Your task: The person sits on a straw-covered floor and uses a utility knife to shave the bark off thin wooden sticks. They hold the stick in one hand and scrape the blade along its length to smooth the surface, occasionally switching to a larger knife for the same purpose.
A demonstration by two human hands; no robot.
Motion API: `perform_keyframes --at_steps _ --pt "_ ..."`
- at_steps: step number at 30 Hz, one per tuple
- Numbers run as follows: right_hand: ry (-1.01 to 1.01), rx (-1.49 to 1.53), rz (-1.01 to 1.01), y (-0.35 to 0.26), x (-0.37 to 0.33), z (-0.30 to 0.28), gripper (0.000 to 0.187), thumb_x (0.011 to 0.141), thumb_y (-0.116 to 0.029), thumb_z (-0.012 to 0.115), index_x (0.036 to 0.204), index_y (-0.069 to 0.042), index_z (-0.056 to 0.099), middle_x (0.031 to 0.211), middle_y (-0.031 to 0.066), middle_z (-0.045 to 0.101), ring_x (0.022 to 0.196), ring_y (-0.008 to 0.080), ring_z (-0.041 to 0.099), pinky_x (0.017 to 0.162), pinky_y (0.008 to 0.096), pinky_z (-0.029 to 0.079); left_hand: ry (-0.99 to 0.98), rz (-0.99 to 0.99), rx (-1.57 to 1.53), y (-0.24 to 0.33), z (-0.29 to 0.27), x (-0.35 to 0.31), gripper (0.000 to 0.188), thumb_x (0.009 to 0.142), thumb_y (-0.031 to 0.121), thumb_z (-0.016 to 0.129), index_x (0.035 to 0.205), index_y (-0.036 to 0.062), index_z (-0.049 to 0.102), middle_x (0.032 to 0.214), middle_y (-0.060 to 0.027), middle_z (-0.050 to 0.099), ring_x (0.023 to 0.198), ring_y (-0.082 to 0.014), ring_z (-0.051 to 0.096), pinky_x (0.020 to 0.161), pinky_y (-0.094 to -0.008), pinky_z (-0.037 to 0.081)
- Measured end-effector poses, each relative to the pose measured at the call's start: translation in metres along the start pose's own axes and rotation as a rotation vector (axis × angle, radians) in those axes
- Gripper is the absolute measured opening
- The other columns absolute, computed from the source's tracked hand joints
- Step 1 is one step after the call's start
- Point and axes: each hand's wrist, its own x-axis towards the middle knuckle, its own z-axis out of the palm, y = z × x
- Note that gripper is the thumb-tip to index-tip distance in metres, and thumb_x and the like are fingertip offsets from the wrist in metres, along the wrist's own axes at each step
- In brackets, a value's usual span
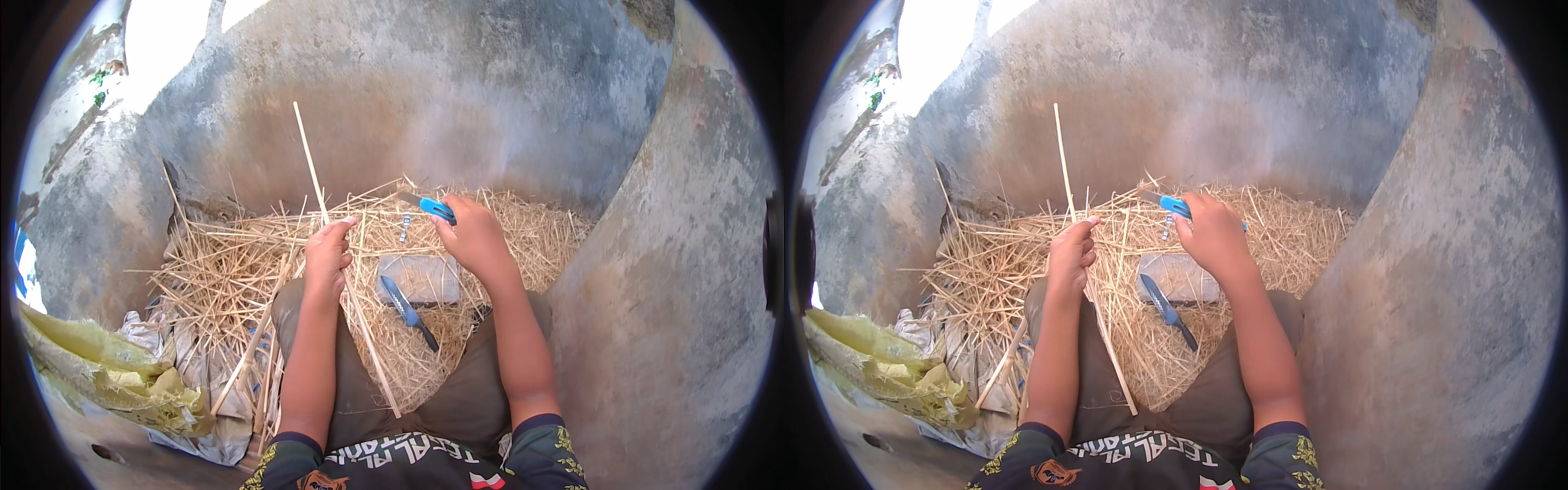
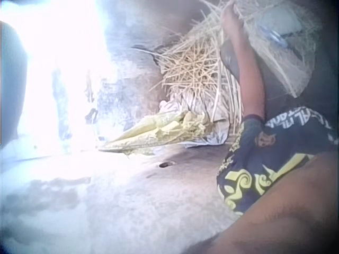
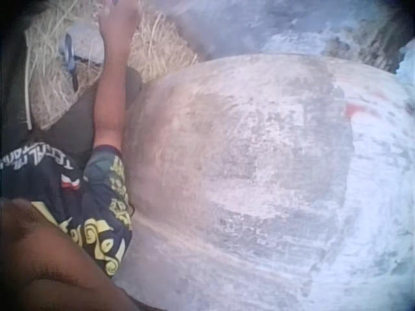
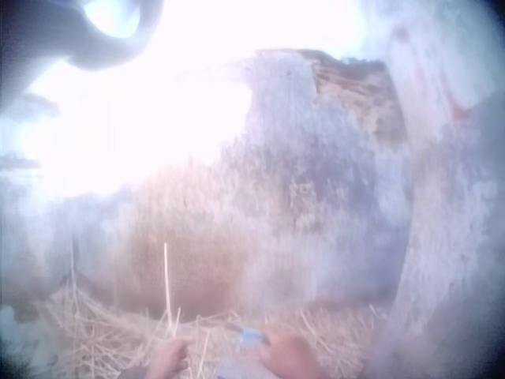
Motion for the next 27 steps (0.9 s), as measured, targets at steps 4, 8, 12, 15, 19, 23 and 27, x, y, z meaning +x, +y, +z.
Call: perform_keyframes --at_steps 4,8,12,15,19,23,27 --pt "-0.344 0.111 0.156 -0.006 0.004 -0.025 0.027 0.089 -0.030 0.072 0.097 -0.004 0.070 0.076 0.0108 0.065 0.068 0.0223 0.059 0.063 0.0372 0.045 0.080 0.034 -0.055 0.003 -0.005 0.001 0.014 0.091 0.011 0.070 0.100 0.0013 0.069 0.067 0.0098 0.041 0.050 0.0005 0.028 0.040 -0.0192 0.018" --pt "-0.448 0.422 0.186 0.003 0.004 -0.025 0.035 0.090 -0.037 0.073 0.089 -0.002 0.070 0.069 0.0052 0.058 0.065 0.0140 0.051 0.061 0.0325 0.042 0.177 0.096 -0.043 0.005 -0.014 0.008 0.012 0.090 0.013 0.074 0.096 0.0032 0.070 0.061 0.0105 0.041 0.045 -0.0002 0.028 0.040 -0.0200 0.020" --pt "-0.321 0.378 0.226 0.005 0.003 -0.018 0.035 0.092 -0.037 0.071 0.091 -0.002 0.069 0.068 0.0005 0.055 0.065 0.0129 0.048 0.061 0.0323 0.041 0.171 0.142 0.256 0.007 -0.010 -0.001 0.017 0.088 0.016 0.077 0.095 0.0037 0.069 0.062 0.0102 0.042 0.047 -0.0002 0.030 0.041 -0.0193 0.023" --pt "-0.226 0.367 0.245 0.007 0.004 -0.008 0.037 0.093 -0.038 0.070 0.096 -0.001 0.069 0.068 0.0005 0.056 0.064 0.0133 0.050 0.061 0.0329 0.041 -0.066 0.226 0.303 0.008 0.002 -0.015 0.029 0.088 0.021 0.081 0.098 0.0106 0.055 0.068 0.0099 0.045 0.052 0.0017 0.033 0.042 -0.0179 0.023" --pt "-0.087 0.658 0.271 0.009 0.008 0.013 0.039 0.094 -0.041 0.068 0.101 -0.002 0.069 0.066 0.0009 0.056 0.061 0.0115 0.051 0.057 0.0313 0.042 -0.298 0.125 0.246 0.009 0.012 -0.028 0.036 0.093 0.022 0.076 0.103 0.0161 0.043 0.071 0.0099 0.046 0.053 0.0013 0.032 0.042 -0.0169 0.023" --pt "-0.160 0.940 0.451 0.003 0.012 0.016 0.032 0.097 -0.037 0.067 0.104 -0.005 0.068 0.061 -0.0049 0.049 0.051 0.0052 0.044 0.047 0.0258 0.035 -0.508 0.006 0.128 -0.004 0.018 -0.036 0.016 0.105 0.024 0.056 0.111 0.0188 0.042 0.077 0.0048 0.047 0.054 -0.0009 0.032 0.043 -0.0163 0.023" --pt "-0.207 1.252 0.514 -0.005 0.011 0.011 0.031 0.096 -0.034 0.069 0.107 -0.005 0.064 0.058 -0.0083 0.044 0.044 0.0016 0.035 0.040 0.0223 0.026 -0.606 -0.109 0.049 -0.007 0.030 -0.047 0.026 0.108 0.025 0.047 0.133 0.0213 0.040 0.083 -0.0006 0.049 0.053 -0.0022 0.032 0.043 -0.0165 0.024"
